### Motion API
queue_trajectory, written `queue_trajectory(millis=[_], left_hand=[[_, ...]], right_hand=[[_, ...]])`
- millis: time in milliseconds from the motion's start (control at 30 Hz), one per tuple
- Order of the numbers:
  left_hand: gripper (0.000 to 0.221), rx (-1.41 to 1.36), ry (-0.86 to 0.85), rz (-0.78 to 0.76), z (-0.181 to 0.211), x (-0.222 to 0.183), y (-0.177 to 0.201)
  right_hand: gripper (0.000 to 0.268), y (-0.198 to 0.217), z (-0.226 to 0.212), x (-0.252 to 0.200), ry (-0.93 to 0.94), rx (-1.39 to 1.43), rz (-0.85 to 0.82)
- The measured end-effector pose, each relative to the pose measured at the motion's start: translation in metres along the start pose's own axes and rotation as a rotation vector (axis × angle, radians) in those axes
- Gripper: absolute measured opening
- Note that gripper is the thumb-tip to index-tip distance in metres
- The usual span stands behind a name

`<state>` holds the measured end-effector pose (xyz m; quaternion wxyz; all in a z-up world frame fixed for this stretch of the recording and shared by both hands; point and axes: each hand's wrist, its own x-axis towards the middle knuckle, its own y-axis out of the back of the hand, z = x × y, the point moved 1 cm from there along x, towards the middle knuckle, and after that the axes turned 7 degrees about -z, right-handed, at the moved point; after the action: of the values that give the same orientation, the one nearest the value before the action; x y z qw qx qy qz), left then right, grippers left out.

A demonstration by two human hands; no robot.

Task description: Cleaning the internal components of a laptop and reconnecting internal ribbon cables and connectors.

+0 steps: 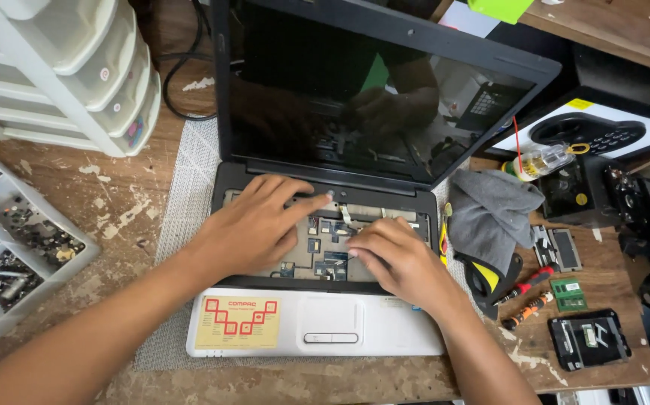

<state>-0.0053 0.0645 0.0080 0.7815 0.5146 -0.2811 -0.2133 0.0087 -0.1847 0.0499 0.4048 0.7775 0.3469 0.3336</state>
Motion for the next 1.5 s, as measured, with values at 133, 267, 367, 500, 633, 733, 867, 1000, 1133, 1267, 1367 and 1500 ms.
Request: queue_trajectory(millis=[133, 267, 367, 500, 633, 733, 867, 1000, 1133, 1267, 1367, 1500], left_hand=[[0.053, 0.015, 0.016, 0.057, 0.000, 0.001, -0.003], [0.049, -0.042, -0.001, 0.100, -0.004, 0.002, 0.001], [0.046, -0.194, 0.016, 0.140, -0.011, 0.001, -0.004], [0.037, -0.472, 0.127, 0.273, -0.021, -0.002, -0.002], [0.032, -0.538, 0.169, 0.378, -0.026, -0.005, -0.005], [0.029, -0.621, 0.161, 0.423, -0.021, -0.004, 0.001], [0.029, -0.642, 0.140, 0.455, -0.018, -0.004, 0.004], [0.025, -0.632, 0.155, 0.444, -0.019, -0.004, 0.004], [0.019, -0.580, 0.130, 0.410, -0.017, -0.003, 0.004], [0.012, -0.524, 0.114, 0.386, -0.017, -0.002, 0.004], [0.012, -0.532, 0.116, 0.399, -0.017, -0.002, 0.005], [0.011, -0.523, 0.120, 0.393, -0.016, -0.002, 0.004]], right_hand=[[0.012, 0.016, 0.003, 0.010, 0.084, -0.146, 0.050], [0.014, 0.030, 0.004, 0.032, 0.158, -0.206, 0.010], [0.018, 0.035, 0.004, 0.052, 0.196, -0.212, -0.136], [0.019, 0.022, 0.011, 0.071, 0.201, -0.168, -0.302], [0.017, 0.009, 0.015, 0.078, 0.212, -0.122, -0.358], [0.018, 0.000, 0.024, 0.078, 0.214, -0.157, -0.396], [0.015, -0.001, 0.028, 0.079, 0.181, -0.129, -0.446], [0.016, -0.006, 0.033, 0.078, 0.142, -0.116, -0.466], [0.016, -0.006, 0.035, 0.073, 0.184, -0.168, -0.461], [0.015, -0.001, 0.023, 0.075, 0.215, -0.271, -0.446], [0.015, 0.000, 0.021, 0.076, 0.246, -0.336, -0.432], [0.018, -0.002, 0.021, 0.076, 0.282, -0.407, -0.411]])
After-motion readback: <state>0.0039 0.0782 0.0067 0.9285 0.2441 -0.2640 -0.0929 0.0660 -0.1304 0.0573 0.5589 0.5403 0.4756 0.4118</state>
